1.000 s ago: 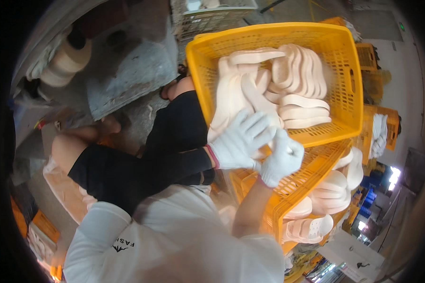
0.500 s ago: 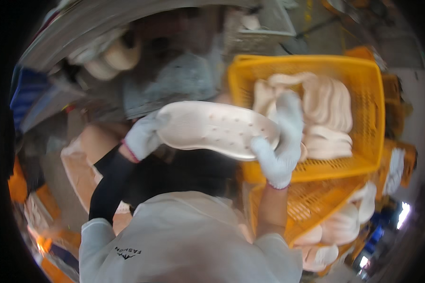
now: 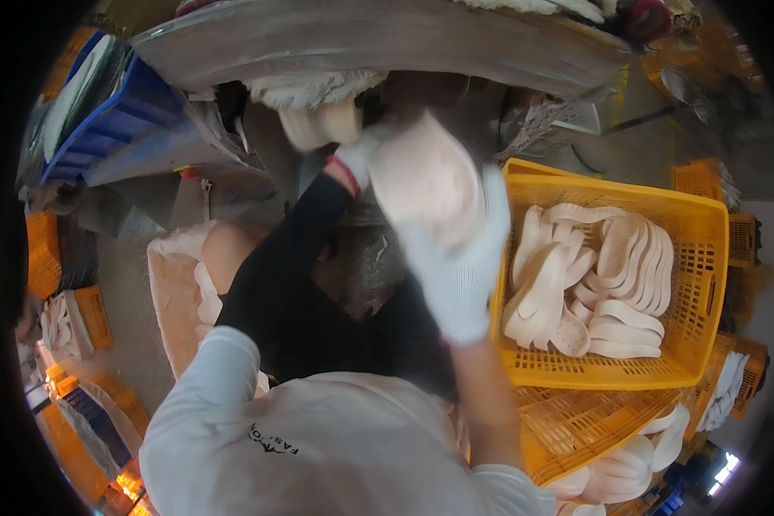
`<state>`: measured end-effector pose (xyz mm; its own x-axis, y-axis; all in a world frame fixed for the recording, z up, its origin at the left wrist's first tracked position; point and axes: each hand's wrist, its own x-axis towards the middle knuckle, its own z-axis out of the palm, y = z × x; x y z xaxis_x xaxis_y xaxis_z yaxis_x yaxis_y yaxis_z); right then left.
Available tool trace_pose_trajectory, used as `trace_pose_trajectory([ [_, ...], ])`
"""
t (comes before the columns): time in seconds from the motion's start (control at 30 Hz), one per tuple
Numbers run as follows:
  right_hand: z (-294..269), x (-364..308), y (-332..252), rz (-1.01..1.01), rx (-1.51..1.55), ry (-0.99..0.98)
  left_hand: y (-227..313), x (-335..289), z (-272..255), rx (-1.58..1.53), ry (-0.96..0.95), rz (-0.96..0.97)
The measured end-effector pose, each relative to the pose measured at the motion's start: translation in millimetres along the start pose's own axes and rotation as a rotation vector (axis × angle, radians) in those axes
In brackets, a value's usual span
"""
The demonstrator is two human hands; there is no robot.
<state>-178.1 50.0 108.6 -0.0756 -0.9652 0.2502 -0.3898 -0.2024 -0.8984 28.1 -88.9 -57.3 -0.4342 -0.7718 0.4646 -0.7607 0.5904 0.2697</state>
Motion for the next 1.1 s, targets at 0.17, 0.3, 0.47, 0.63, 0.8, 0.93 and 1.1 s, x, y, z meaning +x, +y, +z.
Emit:
trace_pose_trajectory([
  [0.17, 47.7, 80.3, 23.1, 0.114, -0.123, -0.058, -22.5, -12.0, -3.0, -0.533, -0.284, -0.611],
  [0.3, 68.6, 105.6, 46.3, 0.404, 0.104, -0.123, 39.9, -39.6, -47.5, -0.149, -0.243, -0.635],
  [0.47, 91.8, 117.6, 60.1, 0.375, -0.021, -0.232, 67.5, -35.8, -85.0, -1.048, -0.036, -0.795],
  [0.63, 58.3, 65.9, 18.3, 0.190, -0.082, -0.240, 62.8, -4.6, -56.1, -1.430, 0.199, -0.847],
  [0.8, 38.4, 26.8, -2.8, 0.247, -0.100, -0.024, 72.8, 7.4, 23.7, -1.092, 0.372, -0.704],
  [0.93, 45.4, 44.2, 14.8, 0.077, -0.224, -0.003, 52.8, -9.9, 47.8, -1.320, 0.231, -0.949],
  [1.1, 47.2, 91.7, 30.5, -0.046, -0.073, -0.098, 48.0, -76.3, -12.6, -1.376, 0.323, -0.821],
])
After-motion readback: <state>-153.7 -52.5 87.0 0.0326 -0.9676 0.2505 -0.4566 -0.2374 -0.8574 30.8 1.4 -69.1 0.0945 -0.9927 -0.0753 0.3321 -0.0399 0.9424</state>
